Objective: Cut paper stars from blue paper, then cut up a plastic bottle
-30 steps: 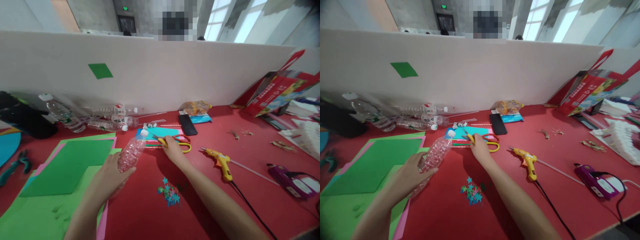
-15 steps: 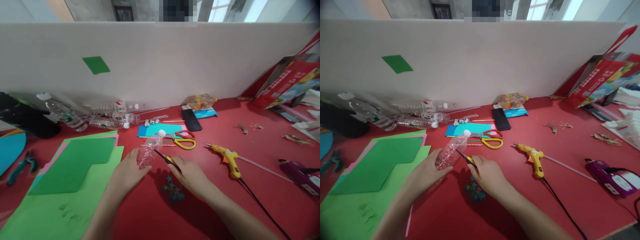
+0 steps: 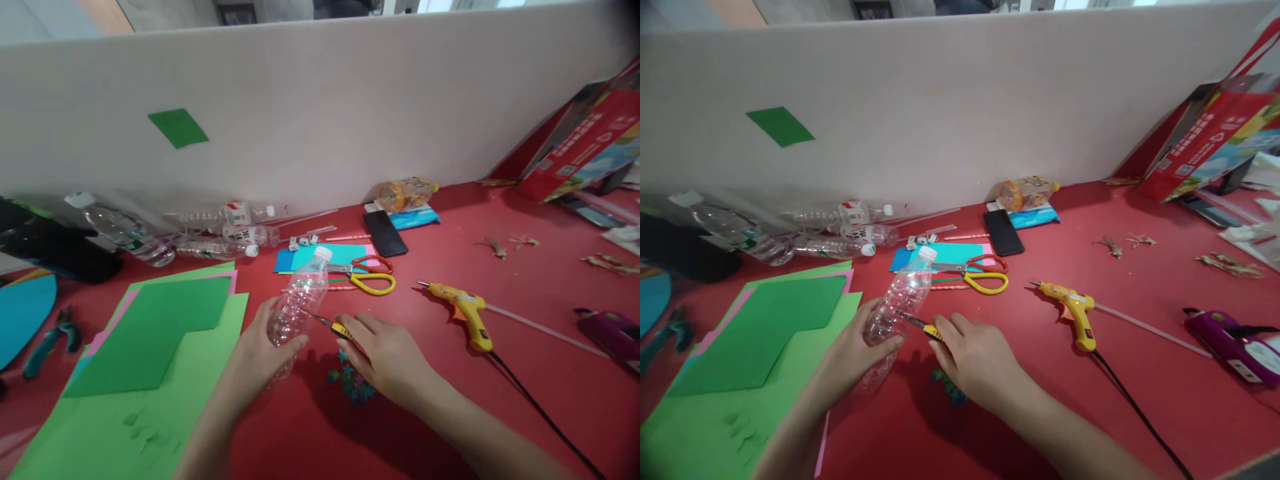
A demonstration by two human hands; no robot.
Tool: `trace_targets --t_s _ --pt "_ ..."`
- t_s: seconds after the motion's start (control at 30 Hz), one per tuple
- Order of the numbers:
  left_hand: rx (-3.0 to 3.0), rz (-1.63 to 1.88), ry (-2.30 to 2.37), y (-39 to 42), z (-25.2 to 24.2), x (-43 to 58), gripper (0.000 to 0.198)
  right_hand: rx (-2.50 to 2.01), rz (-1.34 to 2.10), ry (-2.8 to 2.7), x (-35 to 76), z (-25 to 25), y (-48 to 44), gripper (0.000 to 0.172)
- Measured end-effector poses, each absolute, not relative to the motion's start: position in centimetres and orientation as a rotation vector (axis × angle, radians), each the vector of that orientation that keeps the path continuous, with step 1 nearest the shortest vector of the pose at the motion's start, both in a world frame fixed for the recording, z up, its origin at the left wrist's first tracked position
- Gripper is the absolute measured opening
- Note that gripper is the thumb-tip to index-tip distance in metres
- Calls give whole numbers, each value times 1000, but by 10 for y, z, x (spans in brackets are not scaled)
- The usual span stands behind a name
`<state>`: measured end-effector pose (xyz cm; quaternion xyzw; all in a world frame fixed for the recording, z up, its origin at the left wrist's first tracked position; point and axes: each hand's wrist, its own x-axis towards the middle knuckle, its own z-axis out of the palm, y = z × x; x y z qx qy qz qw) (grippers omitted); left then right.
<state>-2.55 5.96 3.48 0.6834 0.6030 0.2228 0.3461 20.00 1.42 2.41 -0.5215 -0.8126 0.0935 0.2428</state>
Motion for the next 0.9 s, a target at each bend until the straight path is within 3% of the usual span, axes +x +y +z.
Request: trace_targets --t_s 0.7,0.9 --pt "1793 522 1713 55 32 -25 66 -1494 264 -2274 196 18 13 23" --pt "1801 467 1769 56 29 -22 61 -1550 334 -2276 195 17 13 22"
